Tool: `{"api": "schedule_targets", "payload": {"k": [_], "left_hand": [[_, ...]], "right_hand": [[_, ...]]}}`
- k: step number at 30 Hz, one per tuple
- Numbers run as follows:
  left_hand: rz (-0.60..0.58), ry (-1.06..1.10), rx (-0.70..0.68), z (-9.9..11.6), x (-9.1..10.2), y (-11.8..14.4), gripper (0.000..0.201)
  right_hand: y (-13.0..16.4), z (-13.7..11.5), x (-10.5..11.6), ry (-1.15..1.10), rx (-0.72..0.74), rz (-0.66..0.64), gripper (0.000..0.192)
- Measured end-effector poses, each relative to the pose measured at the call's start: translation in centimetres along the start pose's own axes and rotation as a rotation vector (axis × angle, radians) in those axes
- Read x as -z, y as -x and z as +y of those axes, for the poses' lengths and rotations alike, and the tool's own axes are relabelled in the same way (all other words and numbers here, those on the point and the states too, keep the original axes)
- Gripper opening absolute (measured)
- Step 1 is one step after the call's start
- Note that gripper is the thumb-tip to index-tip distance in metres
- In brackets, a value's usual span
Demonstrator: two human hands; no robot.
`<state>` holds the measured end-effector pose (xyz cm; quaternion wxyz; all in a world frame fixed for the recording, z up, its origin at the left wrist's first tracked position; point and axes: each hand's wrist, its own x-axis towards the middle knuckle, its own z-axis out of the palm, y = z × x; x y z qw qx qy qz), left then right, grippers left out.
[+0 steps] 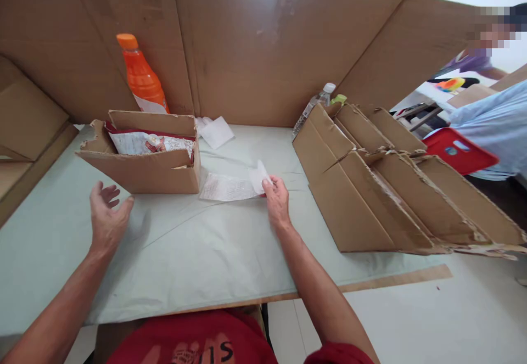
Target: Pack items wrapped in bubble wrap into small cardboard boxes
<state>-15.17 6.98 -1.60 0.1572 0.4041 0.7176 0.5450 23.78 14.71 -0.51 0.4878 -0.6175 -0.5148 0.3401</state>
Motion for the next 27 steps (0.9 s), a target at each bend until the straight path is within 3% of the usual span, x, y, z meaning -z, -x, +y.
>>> {"api": "schedule_targets", "payload": {"k": [2, 3, 6, 9, 11, 13, 15, 20, 24, 27], "left_hand": [[-0.031, 0.029, -0.022, 0.8, 0.7, 3.6, 0.079], [-0.1, 0.046, -0.02, 1.4, 0.9, 5.6, 0.072], [-0.476, 0.075, 0.004, 3.4, 0.8, 11.1, 0.046], [-0.701, 0.108, -0.041, 4.9, -0.1, 13.7, 0.036], [-0.736, 0.118, -0.055, 5.2, -0.7, 14.0, 0.039], [-0.755, 0.112, -0.017, 5.2, -1.1, 13.8, 0.044], [-0.77, 0.119, 0.049, 5.0, -1.5, 13.6, 0.053], [-0.69, 0.156, 0.112, 4.6, -2.0, 13.3, 0.057], [-0.593, 0.09, 0.033, 4.1, -1.4, 12.8, 0.048], [-0.569, 0.016, 0.0, 3.7, -1.2, 12.3, 0.048]], "right_hand": [[2.8, 0.0, -1.0, -0.272, -0.089, 0.032, 0.045], [4.5, -0.1, -1.7, -0.417, -0.147, 0.039, 0.043], [9.8, -0.7, -3.9, -0.702, -0.358, -0.045, 0.038], [15.2, -1.9, -4.5, -0.796, -0.566, -0.268, 0.034], [17.8, -3.0, -3.7, -0.757, -0.656, -0.492, 0.033], [18.9, -4.3, -2.3, -0.64, -0.639, -0.697, 0.029], [18.3, -5.3, -0.6, -0.483, -0.486, -0.76, 0.023], [11.3, -5.3, 1.4, -0.02, -0.022, -0.471, 0.023], [4.4, -4.0, -0.3, 0.296, 0.213, -0.432, 0.053], [0.9, -3.6, -2.5, 0.465, 0.27, -0.459, 0.058]]}}
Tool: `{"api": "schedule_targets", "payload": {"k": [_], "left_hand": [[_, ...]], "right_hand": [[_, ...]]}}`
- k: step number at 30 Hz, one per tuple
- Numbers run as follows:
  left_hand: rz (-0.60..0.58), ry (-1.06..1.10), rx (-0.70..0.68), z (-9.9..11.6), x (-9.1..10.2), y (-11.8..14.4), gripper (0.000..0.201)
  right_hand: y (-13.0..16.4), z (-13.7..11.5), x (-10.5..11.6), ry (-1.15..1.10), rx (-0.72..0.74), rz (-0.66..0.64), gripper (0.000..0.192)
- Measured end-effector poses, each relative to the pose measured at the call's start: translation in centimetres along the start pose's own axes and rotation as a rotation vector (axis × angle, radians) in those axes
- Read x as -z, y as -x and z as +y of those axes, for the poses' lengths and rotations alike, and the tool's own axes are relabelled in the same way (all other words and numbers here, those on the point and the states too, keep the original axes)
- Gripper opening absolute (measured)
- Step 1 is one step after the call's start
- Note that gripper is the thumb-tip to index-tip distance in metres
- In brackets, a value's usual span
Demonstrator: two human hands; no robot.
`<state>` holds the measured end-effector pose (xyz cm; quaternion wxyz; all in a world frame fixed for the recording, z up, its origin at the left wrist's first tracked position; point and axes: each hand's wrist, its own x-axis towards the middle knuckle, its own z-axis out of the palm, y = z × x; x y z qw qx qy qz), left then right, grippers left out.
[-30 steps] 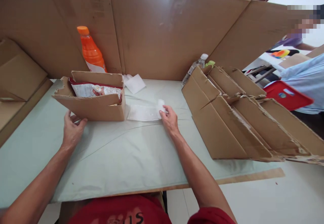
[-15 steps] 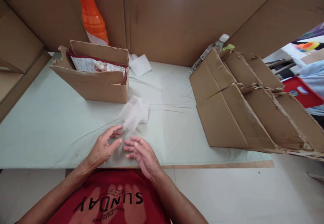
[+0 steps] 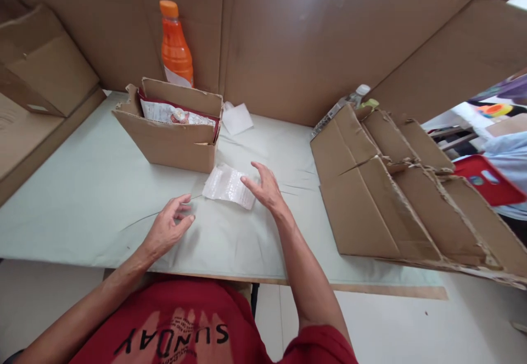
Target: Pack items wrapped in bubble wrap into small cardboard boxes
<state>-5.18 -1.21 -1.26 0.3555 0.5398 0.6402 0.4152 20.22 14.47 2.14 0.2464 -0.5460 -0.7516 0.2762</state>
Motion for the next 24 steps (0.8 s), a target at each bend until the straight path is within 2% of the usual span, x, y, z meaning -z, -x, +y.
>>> {"api": "schedule_targets", "payload": {"k": [3, 5, 7, 11, 13, 16, 18, 22, 24], "left_hand": [[0.022, -0.074, 0.019, 0.3, -0.4, -1.0, 0.051], [0.021, -0.082, 0.065, 0.7, -1.1, -2.3, 0.058], [0.0, -0.046, 0.12, 1.2, -1.7, -3.6, 0.068], [-0.082, 0.085, 0.181, 1.8, -2.3, -5.2, 0.074], [-0.146, 0.155, 0.209, 1.9, -2.3, -5.2, 0.069], [-0.231, 0.231, 0.243, 2.2, -2.2, -4.6, 0.054], [-0.249, 0.268, 0.269, 2.4, -2.2, -4.0, 0.049], [-0.257, 0.345, 0.334, 3.1, -2.8, -2.3, 0.062], [-0.289, 0.47, 0.388, 3.4, -3.2, -1.4, 0.074]], "right_hand": [[-1.9, -0.5, -0.9, 0.146, 0.022, -0.084, 0.044], [-1.6, -1.1, -1.3, 0.167, 0.051, -0.117, 0.03], [-0.4, -1.6, -1.4, 0.122, 0.089, -0.101, 0.021], [4.1, -2.1, -0.8, -0.099, 0.18, 0.043, 0.011], [6.4, -2.1, -0.4, -0.2, 0.209, 0.05, 0.008], [9.0, -2.1, 0.1, -0.268, 0.23, -0.034, 0.007], [10.0, -2.0, 0.4, -0.285, 0.233, -0.06, 0.008], [11.0, -1.9, 0.6, -0.339, 0.241, -0.075, 0.008], [11.2, -1.8, 0.3, -0.423, 0.243, -0.092, 0.009]]}}
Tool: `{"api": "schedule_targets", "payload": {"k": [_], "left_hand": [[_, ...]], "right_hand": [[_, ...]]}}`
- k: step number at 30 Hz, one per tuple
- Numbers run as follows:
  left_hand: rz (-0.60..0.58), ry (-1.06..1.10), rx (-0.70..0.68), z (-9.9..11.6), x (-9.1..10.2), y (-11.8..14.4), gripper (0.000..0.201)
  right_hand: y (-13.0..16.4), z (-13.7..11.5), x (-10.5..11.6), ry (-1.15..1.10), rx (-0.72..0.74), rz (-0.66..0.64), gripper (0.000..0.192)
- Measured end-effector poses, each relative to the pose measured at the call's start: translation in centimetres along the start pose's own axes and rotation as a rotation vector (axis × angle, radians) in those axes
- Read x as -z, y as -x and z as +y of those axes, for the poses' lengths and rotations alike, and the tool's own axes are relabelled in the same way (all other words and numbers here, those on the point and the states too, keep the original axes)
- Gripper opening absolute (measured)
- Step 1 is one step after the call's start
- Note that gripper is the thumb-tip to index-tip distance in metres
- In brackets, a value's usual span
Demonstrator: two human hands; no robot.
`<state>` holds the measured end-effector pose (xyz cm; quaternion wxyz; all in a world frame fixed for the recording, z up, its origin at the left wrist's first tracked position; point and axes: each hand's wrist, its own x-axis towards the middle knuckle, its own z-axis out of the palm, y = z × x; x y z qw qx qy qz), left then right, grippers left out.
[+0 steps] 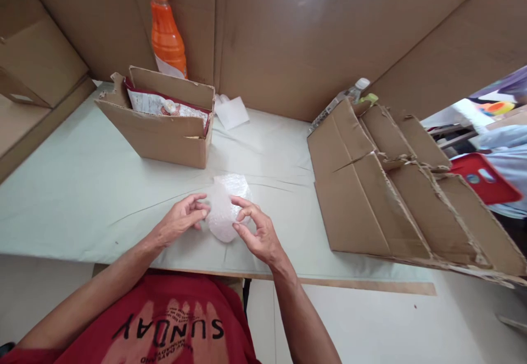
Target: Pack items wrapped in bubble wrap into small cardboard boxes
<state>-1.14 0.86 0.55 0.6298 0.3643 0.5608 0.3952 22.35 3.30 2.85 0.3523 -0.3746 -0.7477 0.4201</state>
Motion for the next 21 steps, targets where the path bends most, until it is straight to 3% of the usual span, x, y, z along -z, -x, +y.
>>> {"api": "schedule_targets", "payload": {"k": [2, 5, 9, 11, 14, 17, 21], "left_hand": [[-0.039, 0.183, 0.063, -0.2, -0.6, 0.5, 0.083], [-0.086, 0.432, 0.13, -0.1, -1.1, 0.8, 0.074], [-0.132, 0.544, 0.053, 0.7, -0.8, 1.8, 0.058], [-0.182, 0.467, -0.009, 1.0, -0.6, 2.8, 0.051], [-0.356, 0.236, -0.039, 1.1, -0.8, 4.6, 0.03], [-0.472, -0.032, -0.041, 1.2, -1.4, 6.1, 0.016], [-0.518, -0.286, -0.172, 2.0, -1.6, 7.3, 0.024]], "right_hand": [[0.3, 0.2, -0.4, -0.099, 0.004, -0.005, 0.01], [0.9, 0.3, -0.3, -0.142, 0.002, -0.061, 0.014], [1.4, 0.2, 1.7, -0.105, -0.046, -0.076, 0.029], [0.8, 0.5, 2.7, 0.017, -0.17, 0.033, 0.033], [-0.9, 2.2, 2.9, 0.355, -0.37, 0.144, 0.033], [-2.9, 4.3, 1.5, 0.583, -0.348, 0.116, 0.036], [-4.6, 5.4, 0.2, 0.608, -0.237, 0.128, 0.021]]}}
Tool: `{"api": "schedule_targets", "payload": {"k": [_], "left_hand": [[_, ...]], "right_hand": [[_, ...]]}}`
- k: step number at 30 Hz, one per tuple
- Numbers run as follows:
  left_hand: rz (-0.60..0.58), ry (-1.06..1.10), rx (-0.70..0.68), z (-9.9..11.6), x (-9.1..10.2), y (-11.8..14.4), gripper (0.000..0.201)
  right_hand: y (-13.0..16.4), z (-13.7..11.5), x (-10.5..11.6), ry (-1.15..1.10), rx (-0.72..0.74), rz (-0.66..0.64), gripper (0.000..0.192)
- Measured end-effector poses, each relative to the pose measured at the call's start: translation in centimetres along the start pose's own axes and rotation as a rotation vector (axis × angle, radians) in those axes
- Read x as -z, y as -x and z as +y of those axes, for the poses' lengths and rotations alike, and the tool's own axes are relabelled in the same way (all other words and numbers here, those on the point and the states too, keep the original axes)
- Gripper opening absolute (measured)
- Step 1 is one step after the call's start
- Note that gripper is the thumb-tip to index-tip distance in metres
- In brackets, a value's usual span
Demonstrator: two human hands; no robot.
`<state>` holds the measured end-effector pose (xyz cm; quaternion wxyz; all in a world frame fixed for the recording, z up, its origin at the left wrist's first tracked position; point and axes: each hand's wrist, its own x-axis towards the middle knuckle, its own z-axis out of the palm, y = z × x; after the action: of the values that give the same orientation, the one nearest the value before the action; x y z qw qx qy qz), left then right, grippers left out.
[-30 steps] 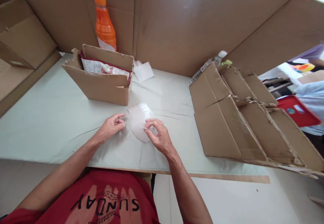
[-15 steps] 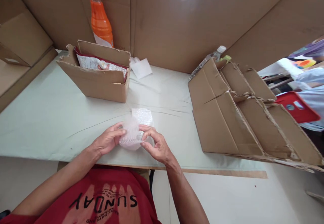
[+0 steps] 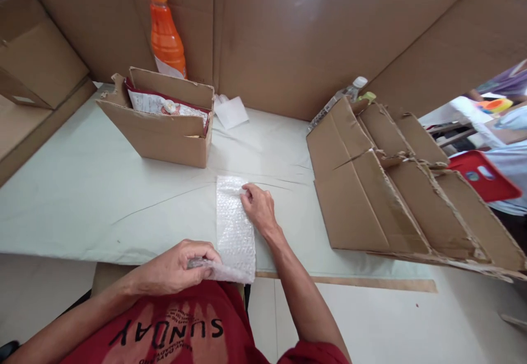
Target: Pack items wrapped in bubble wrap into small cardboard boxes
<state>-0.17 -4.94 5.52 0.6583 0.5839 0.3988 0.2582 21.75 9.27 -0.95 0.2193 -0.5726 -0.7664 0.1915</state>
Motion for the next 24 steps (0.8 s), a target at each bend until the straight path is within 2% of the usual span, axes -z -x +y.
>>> {"api": "schedule_targets", "payload": {"k": [2, 4, 5, 7, 9, 11, 15, 16, 18, 21, 22, 24], "left_hand": [[0.066, -0.105, -0.101, 0.3, 0.5, 0.1, 0.032], [0.185, -0.239, -0.223, 0.3, 1.2, -0.2, 0.038], [0.248, -0.313, -0.276, 0.1, 1.5, -0.5, 0.039], [0.333, -0.437, -0.328, -0.5, 2.0, -1.2, 0.038], [0.35, -0.496, -0.305, -1.5, 2.3, -2.0, 0.034], [0.339, -0.484, -0.234, -2.3, 2.6, -2.5, 0.031], [0.384, -0.408, -0.056, -2.9, 3.7, -3.2, 0.037], [0.4, -0.41, -0.022, -2.8, 4.1, -3.5, 0.041], [0.424, -0.461, 0.034, -2.6, 4.8, -4.3, 0.05], [0.45, -0.612, 0.093, -2.7, 5.5, -5.8, 0.058], [0.452, -0.664, 0.1, -2.9, 5.7, -6.2, 0.059], [0.444, -0.747, 0.098, -3.4, 5.7, -7.0, 0.061]], "right_hand": [[-1.0, -0.5, 0.0, -0.043, 0.04, 0.127, 0.02], [-2.3, -1.0, 0.1, -0.094, 0.087, 0.263, 0.021], [-3.0, -1.2, 0.1, -0.105, 0.1, 0.295, 0.022], [-4.1, -1.4, 0.0, -0.082, 0.088, 0.272, 0.025], [-4.2, -1.3, 0.1, -0.06, 0.054, 0.219, 0.03], [-3.0, -0.9, 0.6, -0.122, 0.057, 0.155, 0.032], [1.4, -0.7, 2.9, -0.442, 0.193, -0.163, 0.039], [2.5, -1.0, 3.4, -0.49, 0.209, -0.204, 0.041], [4.3, -1.8, 4.0, -0.5, 0.205, -0.134, 0.038], [6.2, -3.1, 3.6, -0.383, 0.233, 0.092, 0.024], [6.6, -3.3, 3.2, -0.334, 0.276, 0.114, 0.023], [7.2, -3.6, 2.2, -0.225, 0.385, 0.052, 0.026]]}}
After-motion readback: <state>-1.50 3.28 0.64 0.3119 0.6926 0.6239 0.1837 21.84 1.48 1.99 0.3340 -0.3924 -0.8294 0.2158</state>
